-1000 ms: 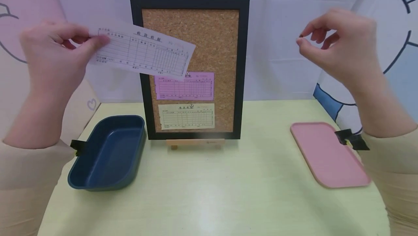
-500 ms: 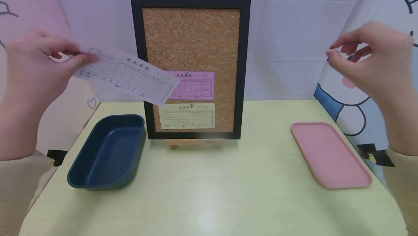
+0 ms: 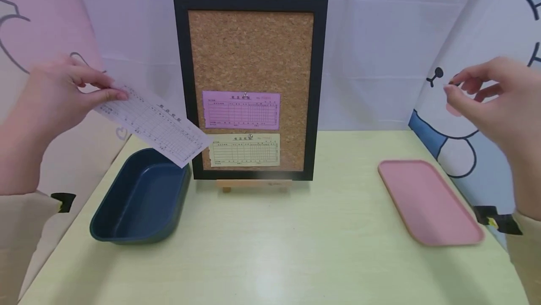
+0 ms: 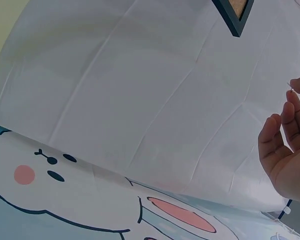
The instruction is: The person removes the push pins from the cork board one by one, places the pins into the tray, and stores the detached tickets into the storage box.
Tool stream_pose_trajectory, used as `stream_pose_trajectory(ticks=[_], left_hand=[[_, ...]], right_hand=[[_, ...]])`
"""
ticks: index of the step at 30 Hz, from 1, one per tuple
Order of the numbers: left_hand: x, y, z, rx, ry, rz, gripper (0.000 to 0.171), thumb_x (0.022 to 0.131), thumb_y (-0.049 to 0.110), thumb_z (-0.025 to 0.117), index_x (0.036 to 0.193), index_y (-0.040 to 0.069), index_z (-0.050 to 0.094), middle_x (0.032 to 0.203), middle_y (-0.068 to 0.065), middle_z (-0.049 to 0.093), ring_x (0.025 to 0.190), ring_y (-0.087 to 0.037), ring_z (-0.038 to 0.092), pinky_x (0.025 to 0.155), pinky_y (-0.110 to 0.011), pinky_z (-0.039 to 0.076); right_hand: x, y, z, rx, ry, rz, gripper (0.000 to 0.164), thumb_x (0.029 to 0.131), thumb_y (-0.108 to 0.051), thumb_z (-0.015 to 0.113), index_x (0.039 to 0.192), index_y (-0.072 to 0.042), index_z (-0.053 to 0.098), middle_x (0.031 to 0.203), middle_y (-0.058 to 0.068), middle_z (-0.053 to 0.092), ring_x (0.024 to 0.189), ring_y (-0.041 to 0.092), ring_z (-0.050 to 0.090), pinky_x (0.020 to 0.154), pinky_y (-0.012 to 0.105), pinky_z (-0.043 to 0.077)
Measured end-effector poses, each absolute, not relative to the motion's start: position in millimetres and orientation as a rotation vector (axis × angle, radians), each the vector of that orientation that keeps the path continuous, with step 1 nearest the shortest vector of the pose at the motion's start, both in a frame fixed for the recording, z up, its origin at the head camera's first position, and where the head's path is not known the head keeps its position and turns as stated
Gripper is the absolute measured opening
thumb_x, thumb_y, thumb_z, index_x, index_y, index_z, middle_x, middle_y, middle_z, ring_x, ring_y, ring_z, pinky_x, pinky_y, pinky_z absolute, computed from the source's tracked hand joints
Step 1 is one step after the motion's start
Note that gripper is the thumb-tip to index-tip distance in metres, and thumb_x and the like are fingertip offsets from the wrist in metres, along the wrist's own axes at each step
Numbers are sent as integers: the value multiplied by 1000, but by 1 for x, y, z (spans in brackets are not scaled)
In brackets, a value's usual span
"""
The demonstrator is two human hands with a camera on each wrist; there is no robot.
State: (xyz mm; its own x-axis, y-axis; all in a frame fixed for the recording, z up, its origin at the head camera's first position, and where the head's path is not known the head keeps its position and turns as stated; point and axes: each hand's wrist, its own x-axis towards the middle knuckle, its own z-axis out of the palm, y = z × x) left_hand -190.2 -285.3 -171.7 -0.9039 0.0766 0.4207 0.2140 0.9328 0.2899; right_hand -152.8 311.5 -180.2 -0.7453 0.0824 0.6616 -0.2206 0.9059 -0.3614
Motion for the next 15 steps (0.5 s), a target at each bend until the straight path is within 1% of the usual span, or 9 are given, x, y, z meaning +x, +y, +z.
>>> stream_pose_trajectory(ticks=[3,5,6,9,12,15], left_hand=[[-195,-290,-175,-245,-2751,-406,29,82,23,74,100,-1,72,95,-18,55,87,-25,36,49,-21,31],[-198,-292,-178,-264,-2800,-358,31,81,23,74,100,-1,72,99,-20,55,89,-30,37,52,-25,33],[-199,-292,-179,-278,-2818,-321,31,81,23,75,100,-1,72,99,-19,55,90,-30,38,53,-27,33],[-203,-293,-184,-353,-2843,-222,28,78,20,77,97,0,73,96,-17,58,91,-31,40,56,-29,35],[-207,-294,-189,-434,-2842,-150,24,75,15,79,93,1,74,89,-15,62,88,-28,42,55,-26,36],[-210,-296,-196,-471,-2880,-154,24,72,12,80,93,1,74,89,-14,60,86,-27,43,54,-25,37]], right_hand=[[-151,319,-188,68,-2364,549,34,88,-24,66,109,3,63,88,-15,43,78,-13,34,69,0,28],[-150,323,-193,50,-2368,548,35,87,-24,67,108,3,63,87,-13,43,78,-12,34,69,0,28],[-150,325,-195,39,-2371,549,35,87,-25,67,108,2,63,86,-17,40,78,-12,34,69,0,28],[-149,333,-202,7,-2389,552,37,86,-28,68,107,1,63,86,-14,42,77,-10,35,66,0,29],[-148,340,-211,-28,-2418,550,38,87,-32,66,108,0,63,88,-6,46,75,-9,36,63,-1,28],[-148,346,-222,-48,-2448,544,37,88,-32,65,108,-1,63,90,1,49,73,-7,35,60,-1,28]])
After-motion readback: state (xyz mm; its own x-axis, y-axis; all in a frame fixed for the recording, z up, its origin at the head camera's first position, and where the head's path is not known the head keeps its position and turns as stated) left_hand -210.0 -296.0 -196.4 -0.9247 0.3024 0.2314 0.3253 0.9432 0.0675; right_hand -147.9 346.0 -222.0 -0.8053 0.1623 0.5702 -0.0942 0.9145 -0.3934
